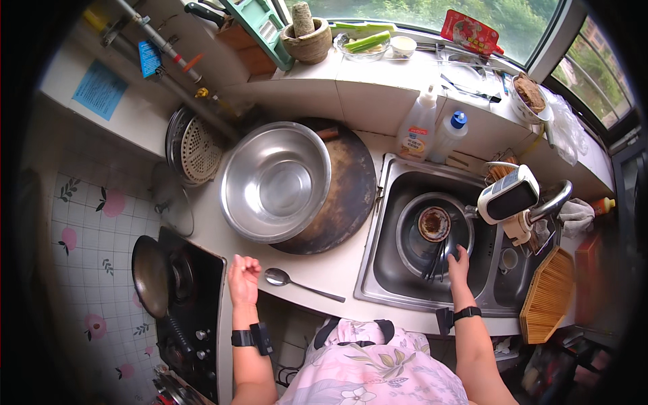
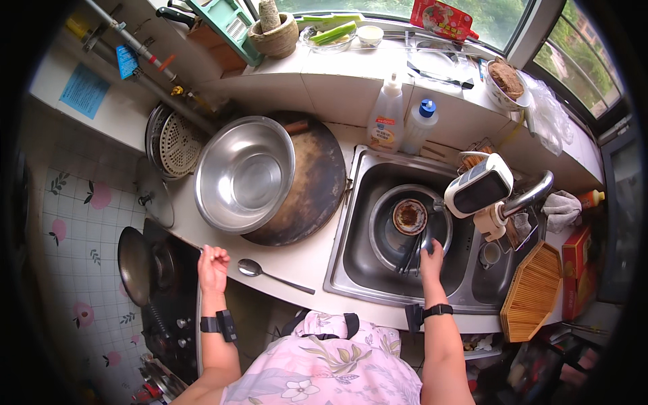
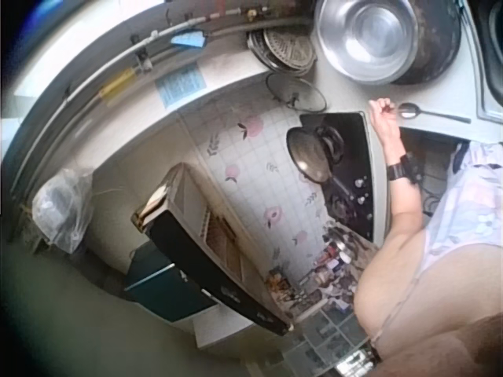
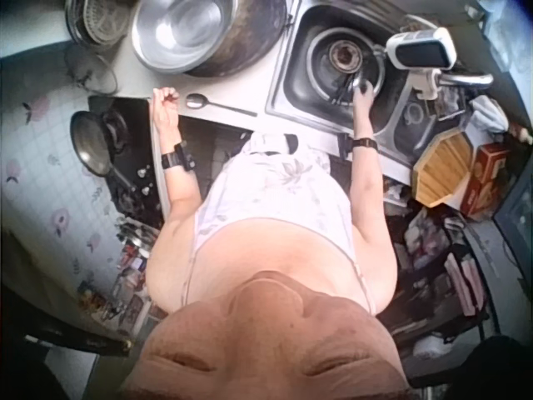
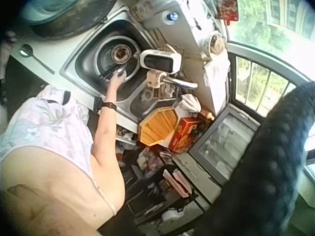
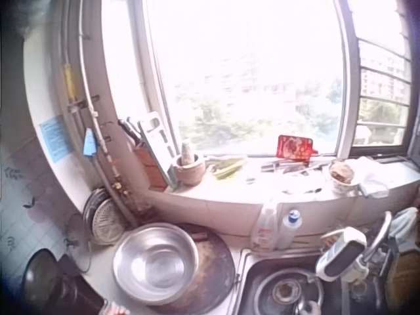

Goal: The person moves laundry from a couch to a bathroom sink, then collects used dishes and a tray from a dining table and places them into a kitchen sink.

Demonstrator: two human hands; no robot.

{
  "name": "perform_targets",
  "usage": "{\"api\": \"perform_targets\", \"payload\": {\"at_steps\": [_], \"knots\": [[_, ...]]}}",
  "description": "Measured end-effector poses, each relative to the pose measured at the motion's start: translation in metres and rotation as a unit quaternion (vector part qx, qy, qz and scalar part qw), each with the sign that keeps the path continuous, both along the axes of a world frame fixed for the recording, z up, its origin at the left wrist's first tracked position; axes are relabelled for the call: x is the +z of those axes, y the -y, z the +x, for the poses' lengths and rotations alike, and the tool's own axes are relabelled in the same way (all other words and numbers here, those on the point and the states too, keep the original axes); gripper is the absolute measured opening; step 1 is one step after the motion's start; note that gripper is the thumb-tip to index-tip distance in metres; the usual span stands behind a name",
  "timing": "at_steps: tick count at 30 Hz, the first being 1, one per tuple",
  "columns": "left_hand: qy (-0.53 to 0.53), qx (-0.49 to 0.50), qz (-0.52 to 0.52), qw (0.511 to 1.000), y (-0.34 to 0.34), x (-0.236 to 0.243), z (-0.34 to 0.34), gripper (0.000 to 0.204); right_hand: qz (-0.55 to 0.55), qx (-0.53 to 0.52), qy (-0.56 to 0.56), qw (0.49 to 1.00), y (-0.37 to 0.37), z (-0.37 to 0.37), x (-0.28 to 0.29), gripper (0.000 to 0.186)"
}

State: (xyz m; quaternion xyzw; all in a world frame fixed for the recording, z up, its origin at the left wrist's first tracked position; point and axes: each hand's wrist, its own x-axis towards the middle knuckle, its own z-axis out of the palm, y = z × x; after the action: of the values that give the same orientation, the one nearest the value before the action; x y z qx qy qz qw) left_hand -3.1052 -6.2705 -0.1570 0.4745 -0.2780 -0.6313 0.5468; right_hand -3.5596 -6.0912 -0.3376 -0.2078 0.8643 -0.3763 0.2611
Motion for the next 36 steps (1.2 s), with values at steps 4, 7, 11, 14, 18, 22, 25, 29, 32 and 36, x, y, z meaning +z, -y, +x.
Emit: {"api": "perform_targets", "payload": {"at_steps": [4,7,11,14,18,22,25,29,32,36], "knots": [[-0.050,0.143,-0.022,0.988,0.050,-0.012,0.040,0.020,-0.155,0.098,0.348,0.920,0.041,0.061,0.085,0.028],[-0.035,0.113,-0.018,0.993,0.082,0.001,0.037,0.067,-0.112,0.256,0.479,0.832,0.108,0.118,0.139,0.050],[-0.092,0.094,0.000,0.991,0.117,0.008,0.022,0.086,-0.076,0.248,0.542,0.799,0.200,0.181,0.153,0.090],[-0.135,0.112,0.016,0.984,0.123,0.013,0.015,0.082,-0.091,0.208,0.556,0.800,0.236,0.208,0.144,0.063],[-0.127,0.043,-0.053,0.990,0.111,0.029,0.017,0.059,-0.076,0.125,0.534,0.832,0.233,0.210,0.148,0.041],[-0.156,-0.082,-0.112,0.978,0.092,0.050,-0.002,0.054,-0.138,0.062,0.599,0.786,0.180,0.184,0.140,0.027],[-0.127,-0.055,-0.089,0.986,0.077,0.039,-0.008,0.037,-0.153,0.026,0.671,0.725,0.132,0.166,0.169,0.018],[-0.148,-0.101,-0.032,0.983,0.061,0.009,-0.020,0.008,-0.188,0.009,0.786,0.589,0.055,0.146,0.182,0.013],[-0.252,-0.142,0.021,0.957,0.035,0.005,-0.048,0.018,-0.236,0.012,0.853,0.465,-0.007,0.147,0.169,0.018],[-0.311,-0.218,0.037,0.925,-0.019,0.023,-0.100,0.032,-0.321,0.015,0.919,0.228,-0.081,0.163,0.149,0.028]]}}
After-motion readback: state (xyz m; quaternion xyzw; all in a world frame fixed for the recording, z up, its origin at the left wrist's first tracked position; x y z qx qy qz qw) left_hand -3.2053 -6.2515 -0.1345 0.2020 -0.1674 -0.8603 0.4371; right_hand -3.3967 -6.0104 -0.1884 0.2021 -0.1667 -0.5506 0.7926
